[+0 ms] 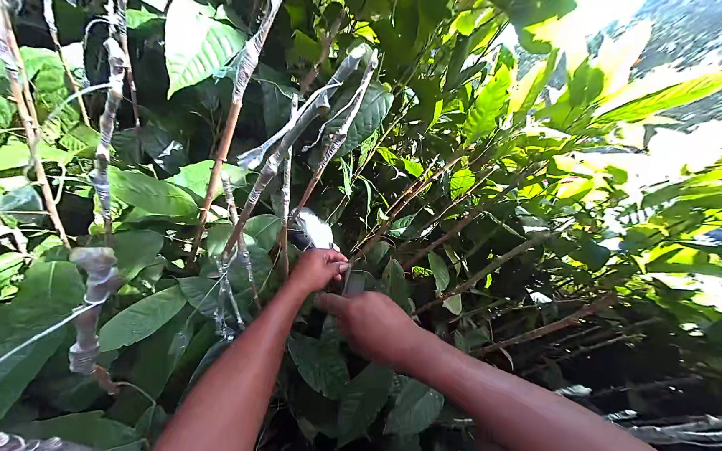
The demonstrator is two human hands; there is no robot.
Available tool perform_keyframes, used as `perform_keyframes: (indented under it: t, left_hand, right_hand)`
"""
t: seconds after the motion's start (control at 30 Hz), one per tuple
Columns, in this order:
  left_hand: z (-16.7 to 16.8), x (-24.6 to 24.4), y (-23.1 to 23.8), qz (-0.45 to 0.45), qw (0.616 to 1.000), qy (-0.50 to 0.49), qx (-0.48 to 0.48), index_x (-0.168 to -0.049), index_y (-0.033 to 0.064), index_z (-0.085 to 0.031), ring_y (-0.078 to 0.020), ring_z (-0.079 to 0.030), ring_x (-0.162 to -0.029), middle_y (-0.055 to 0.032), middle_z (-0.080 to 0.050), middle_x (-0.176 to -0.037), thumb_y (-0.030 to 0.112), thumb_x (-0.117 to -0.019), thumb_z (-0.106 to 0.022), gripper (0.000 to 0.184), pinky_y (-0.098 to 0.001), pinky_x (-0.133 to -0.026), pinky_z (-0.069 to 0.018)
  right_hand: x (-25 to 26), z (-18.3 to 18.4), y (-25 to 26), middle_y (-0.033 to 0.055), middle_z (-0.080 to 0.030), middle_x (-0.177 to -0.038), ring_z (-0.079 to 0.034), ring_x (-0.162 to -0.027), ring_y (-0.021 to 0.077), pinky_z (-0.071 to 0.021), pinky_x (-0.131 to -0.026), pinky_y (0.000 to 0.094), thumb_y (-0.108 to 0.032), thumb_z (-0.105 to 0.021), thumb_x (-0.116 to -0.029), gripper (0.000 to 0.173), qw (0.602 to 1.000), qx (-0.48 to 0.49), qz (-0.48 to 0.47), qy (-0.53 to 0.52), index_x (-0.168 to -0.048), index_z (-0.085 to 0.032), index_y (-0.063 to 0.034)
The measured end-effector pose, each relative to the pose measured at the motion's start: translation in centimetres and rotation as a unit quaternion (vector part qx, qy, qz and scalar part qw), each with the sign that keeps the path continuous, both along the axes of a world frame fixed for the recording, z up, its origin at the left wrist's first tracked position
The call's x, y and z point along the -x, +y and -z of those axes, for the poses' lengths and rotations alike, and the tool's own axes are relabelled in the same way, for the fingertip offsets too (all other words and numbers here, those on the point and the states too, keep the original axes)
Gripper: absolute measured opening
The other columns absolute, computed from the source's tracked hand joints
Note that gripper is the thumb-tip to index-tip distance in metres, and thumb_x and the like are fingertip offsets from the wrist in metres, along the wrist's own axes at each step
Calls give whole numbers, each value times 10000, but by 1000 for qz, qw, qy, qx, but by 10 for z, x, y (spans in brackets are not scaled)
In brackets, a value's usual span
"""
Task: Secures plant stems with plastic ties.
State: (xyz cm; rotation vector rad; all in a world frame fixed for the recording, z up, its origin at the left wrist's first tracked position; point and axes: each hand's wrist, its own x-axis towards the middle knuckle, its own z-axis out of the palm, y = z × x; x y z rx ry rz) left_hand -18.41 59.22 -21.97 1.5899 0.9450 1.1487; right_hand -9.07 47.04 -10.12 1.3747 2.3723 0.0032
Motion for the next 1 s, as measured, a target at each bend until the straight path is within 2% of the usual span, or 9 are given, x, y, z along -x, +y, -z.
perform_keyframes:
  t: [0.17,0.23,0.33,0.47,0.6,0.7,0.8,0.87,1.0]
  left_hand:
    - [15,-14,-14,69,992,54,-86,-1184,10,-715,-201,-696,-1013,-122,-731,-1090,116,-995,-630,232,-432,-981,-536]
    - [11,-6,-15,59,994,74,-53,-1177,27,-722,-231,-700,-1053,-134,-731,-1133,163,-968,-705,250,-468,-1009,-527]
    - [18,13,-11,10,998,-58,3,-1060,-3,-709,-146,-710,-856,-88,-727,-975,124,-920,-755,195,-357,-861,-597]
    - [10,15,-14,-38,985,-153,76,-1042,-35,-688,-140,-728,-771,-106,-722,-960,49,-914,-751,166,-310,-779,-632]
    - [1,1,-28,-46,997,32,-45,-1065,-37,-717,-304,-682,-961,-204,-710,-1021,100,-941,-675,189,-523,-917,-518]
    - [12,1,-27,33,984,115,-135,-1110,-9,-725,-342,-690,-1035,-198,-721,-1076,173,-981,-647,236,-578,-975,-511]
    - [15,17,-19,3,996,0,-90,-1072,28,-728,-165,-709,-849,-93,-733,-989,212,-953,-699,221,-401,-847,-589]
    - [6,17,-21,-28,996,-65,-50,-1088,-1,-701,-144,-711,-793,-95,-709,-968,148,-944,-722,209,-348,-787,-621]
    - [6,-2,-27,21,993,62,-103,-1101,-26,-720,-306,-701,-988,-186,-725,-1048,147,-959,-663,231,-540,-949,-535]
  right_hand:
    - [-4,-65,60,122,-700,-1142,-657,-771,132,-516,-628,302,-88,-457,-1074,324,952,165,122,228,-1377,-556,-30]
    - [-29,-77,92,121,-654,-1356,-692,-923,188,-543,-691,382,-28,-463,-1054,397,980,48,123,147,-1446,-509,-62]
    - [-52,-48,89,238,-675,-1199,-636,-1143,465,-506,-888,699,-133,-629,-978,319,982,-91,104,-126,-1294,-642,-89]
    - [-20,-12,28,287,-665,-1179,-634,-1134,509,-499,-889,701,-102,-507,-1037,314,988,-39,82,-128,-1334,-592,-50]
    - [26,-33,5,188,-705,-1086,-691,-954,321,-553,-849,521,-104,-548,-1038,264,997,58,22,51,-1268,-650,-23]
    - [-25,-71,66,77,-703,-1207,-627,-755,82,-477,-591,259,-103,-472,-1069,323,957,85,110,255,-1376,-563,-66]
    - [-50,-58,67,192,-674,-1263,-678,-1112,343,-557,-888,574,-103,-563,-1019,350,993,-64,103,-5,-1366,-589,-62]
    - [-14,-38,20,269,-673,-1153,-654,-1106,482,-511,-892,678,-118,-549,-1024,330,993,-53,68,-83,-1347,-571,-54]
    - [4,-70,31,142,-703,-1083,-637,-797,202,-514,-685,372,-142,-495,-1078,309,981,64,67,169,-1351,-601,-44]
